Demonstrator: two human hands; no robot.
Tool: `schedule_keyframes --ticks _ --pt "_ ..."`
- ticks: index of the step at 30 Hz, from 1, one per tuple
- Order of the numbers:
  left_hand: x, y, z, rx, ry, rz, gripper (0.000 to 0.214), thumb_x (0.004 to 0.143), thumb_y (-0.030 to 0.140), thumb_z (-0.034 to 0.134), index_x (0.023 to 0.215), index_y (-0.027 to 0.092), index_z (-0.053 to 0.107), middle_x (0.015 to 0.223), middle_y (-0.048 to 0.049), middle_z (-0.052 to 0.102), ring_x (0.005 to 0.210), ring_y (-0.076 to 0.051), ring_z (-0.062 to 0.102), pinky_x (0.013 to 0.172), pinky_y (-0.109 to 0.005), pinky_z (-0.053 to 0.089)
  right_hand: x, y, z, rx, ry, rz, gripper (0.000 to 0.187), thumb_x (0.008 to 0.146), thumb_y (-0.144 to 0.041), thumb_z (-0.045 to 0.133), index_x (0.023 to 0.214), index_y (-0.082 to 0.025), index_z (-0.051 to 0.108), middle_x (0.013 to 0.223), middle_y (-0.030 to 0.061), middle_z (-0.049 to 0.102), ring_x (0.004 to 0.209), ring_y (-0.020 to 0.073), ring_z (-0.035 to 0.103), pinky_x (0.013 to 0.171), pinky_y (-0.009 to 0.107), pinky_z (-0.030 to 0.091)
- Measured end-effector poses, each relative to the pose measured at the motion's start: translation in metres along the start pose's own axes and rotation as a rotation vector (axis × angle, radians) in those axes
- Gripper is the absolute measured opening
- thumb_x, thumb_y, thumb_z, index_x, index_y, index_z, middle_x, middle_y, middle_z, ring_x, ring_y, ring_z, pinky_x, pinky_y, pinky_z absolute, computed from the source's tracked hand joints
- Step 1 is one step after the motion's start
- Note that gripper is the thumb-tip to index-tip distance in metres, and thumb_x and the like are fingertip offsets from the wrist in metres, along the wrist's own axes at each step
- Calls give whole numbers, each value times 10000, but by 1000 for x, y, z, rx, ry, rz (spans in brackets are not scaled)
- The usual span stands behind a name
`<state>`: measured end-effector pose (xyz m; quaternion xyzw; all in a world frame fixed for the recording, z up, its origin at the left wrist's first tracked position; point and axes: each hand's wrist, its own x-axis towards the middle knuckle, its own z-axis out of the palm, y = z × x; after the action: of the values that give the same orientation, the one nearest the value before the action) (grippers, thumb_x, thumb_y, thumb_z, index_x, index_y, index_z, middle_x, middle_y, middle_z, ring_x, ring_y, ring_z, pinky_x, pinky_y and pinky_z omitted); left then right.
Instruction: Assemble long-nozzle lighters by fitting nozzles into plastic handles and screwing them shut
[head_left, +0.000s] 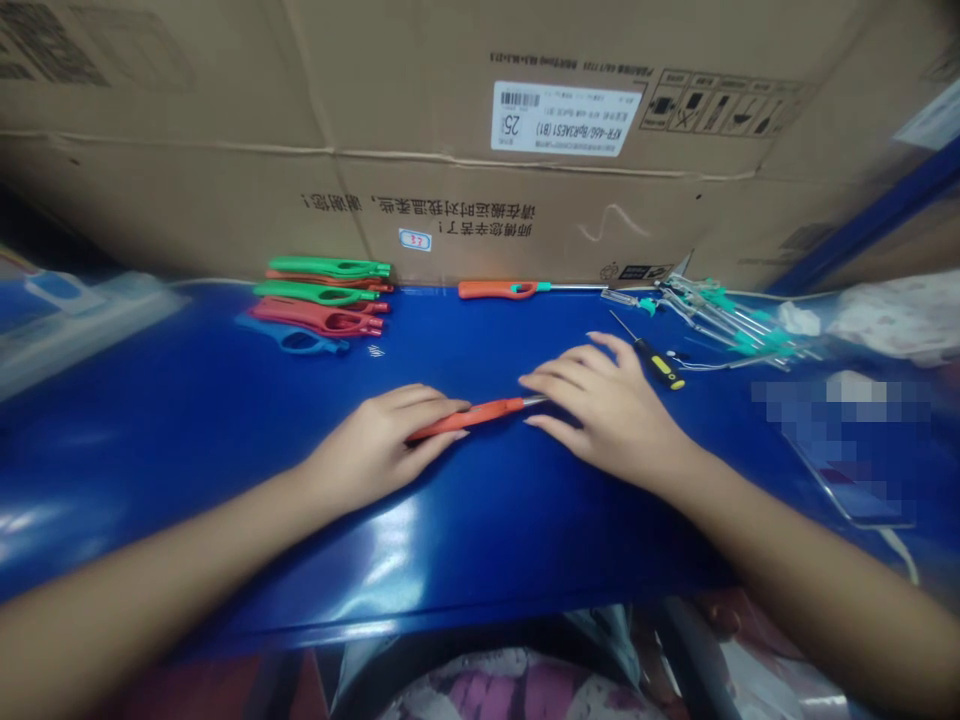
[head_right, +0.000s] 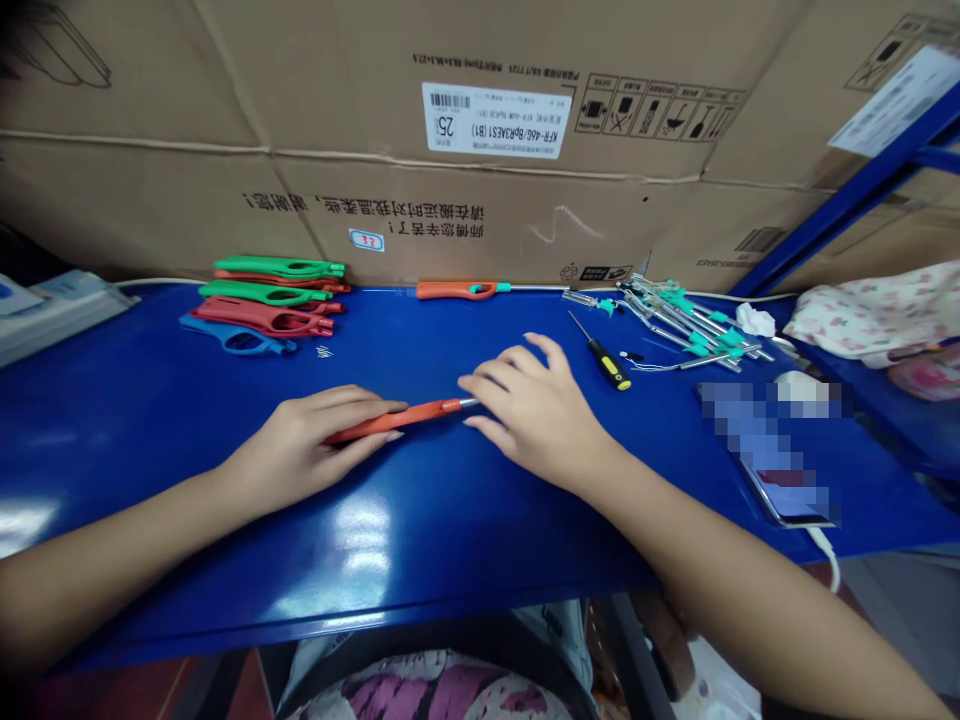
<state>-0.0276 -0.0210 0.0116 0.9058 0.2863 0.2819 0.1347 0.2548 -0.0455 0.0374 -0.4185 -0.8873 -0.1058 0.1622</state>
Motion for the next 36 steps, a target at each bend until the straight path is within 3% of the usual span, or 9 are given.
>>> schedule_keyframes --ticks 4,9,13,20,27,32,36 --pt "2 -4 -4 54 41 -45 269 958 301 616 1162 153 710 1070 -98 745 963 -212 713 861 -300 572 -4 20 -8 -154 32 182 404 890 -285 696 1277 -191 622 1227 117 693 1129 338 577 1115 618 258" --pt "3 -4 -7 73 75 -51 268 947 310 623 1140 156 726 1045 -90 753 935 -208 720 852 -288 573 -10 41 -5 -182 46 288 166 885 -240 666 1040 -209 714 1165 117 697 1073 354 581 1019 642 351" --pt "3 -4 -6 70 56 -39 256 961 304 600 1143 172 722 1036 -84 753 929 -200 715 842 -293 577 -10 43 -3 -119 37 216 114 908 -210 640 958 -245 736 1080 70 729 1025 315 591 1031 623 322" --pt "2 0 -4 36 42 24 260 964 268 621 1181 152 706 1043 -91 740 950 -188 700 858 -293 574 -2 19 -1 130 -86 10 173 991 -258 572 1109 -230 696 968 55 693 964 226 601 1013 467 349" --pt "1 2 -4 22 46 17 272 949 248 643 1189 139 708 1046 -93 737 959 -189 699 861 -284 570 0 17 -4 201 -51 58 63 963 -258 615 1003 -210 621 952 29 708 898 198 620 1029 423 343" --pt "1 2 -3 23 56 34 271 954 263 634 1195 162 708 1036 -88 744 940 -191 706 851 -291 579 1 14 -4 175 -119 -10 200 1035 -278 488 1074 -206 670 1010 45 737 992 211 643 1090 454 289" --pt "1 1 -3 34 49 32 279 957 265 635 1203 155 704 1045 -88 741 954 -190 700 855 -293 575 1 14 -1 163 -104 -15 263 1013 -333 544 1197 -174 643 1091 72 736 1041 225 647 1089 458 307"
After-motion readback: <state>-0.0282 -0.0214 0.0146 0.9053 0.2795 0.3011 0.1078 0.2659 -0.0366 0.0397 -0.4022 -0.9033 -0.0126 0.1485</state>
